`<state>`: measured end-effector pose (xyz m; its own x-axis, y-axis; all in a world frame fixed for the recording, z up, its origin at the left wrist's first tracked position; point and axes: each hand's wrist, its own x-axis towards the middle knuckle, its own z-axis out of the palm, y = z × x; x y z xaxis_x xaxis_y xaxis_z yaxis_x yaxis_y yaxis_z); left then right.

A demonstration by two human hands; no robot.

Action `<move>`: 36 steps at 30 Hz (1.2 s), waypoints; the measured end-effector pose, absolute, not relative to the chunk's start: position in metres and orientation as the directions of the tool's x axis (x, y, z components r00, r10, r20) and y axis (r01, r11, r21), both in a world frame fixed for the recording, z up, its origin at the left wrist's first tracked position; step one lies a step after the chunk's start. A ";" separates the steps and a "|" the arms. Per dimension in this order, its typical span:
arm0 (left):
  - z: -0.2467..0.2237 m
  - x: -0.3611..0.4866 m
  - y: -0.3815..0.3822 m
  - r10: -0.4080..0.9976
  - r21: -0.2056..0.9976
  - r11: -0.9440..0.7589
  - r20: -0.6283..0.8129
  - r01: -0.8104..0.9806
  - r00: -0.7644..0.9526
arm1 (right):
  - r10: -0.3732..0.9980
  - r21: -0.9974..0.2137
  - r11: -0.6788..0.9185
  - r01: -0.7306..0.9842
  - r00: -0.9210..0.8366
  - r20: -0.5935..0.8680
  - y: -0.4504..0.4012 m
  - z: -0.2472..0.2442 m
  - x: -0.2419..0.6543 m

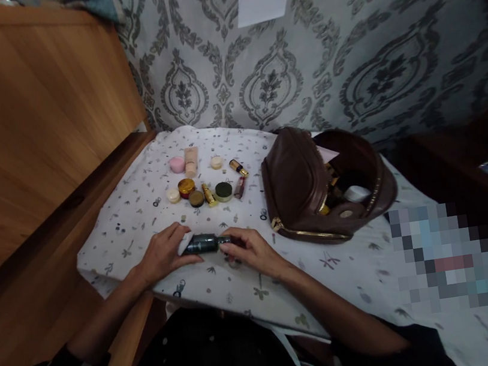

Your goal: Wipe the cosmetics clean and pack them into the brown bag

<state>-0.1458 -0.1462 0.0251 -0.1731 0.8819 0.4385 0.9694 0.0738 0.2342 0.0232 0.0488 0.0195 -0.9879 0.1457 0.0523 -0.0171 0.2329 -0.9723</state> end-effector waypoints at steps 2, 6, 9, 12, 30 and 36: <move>0.027 -0.145 -0.142 0.881 0.424 0.118 0.373 0.898 -0.292 | 0.165 -0.969 0.244 -0.020 -0.984 0.062 0.050 0.018 0.023; 0.038 -0.144 -0.133 0.831 0.687 0.271 0.187 0.674 -0.524 | 0.207 -0.947 0.313 -0.067 -0.969 0.137 0.050 0.018 0.024; 0.045 -0.144 -0.127 0.816 0.842 0.256 0.075 0.475 -0.573 | 0.228 -0.906 0.403 -0.129 -0.945 0.236 0.050 0.017 0.025; 0.047 -0.146 -0.124 0.777 0.945 0.277 -0.113 0.175 -0.619 | 0.237 -0.848 0.489 -0.206 -0.904 0.356 0.052 0.017 0.025; 0.046 -0.148 -0.103 0.509 0.821 -0.032 -0.478 -0.571 -0.716 | 0.188 -0.669 0.621 -0.409 -0.750 0.634 0.047 0.010 0.024; 0.059 -0.122 -0.081 0.449 0.763 -0.335 -0.387 -0.553 -0.805 | 0.276 -0.727 0.615 -0.306 -0.780 0.561 0.044 0.007 0.023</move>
<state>-0.1220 -0.0808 0.0592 -0.8054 0.4490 -0.3869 -0.5533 -0.3352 0.7626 0.0233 0.0440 0.0073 -0.7802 0.2759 0.5614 -0.3055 0.6150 -0.7269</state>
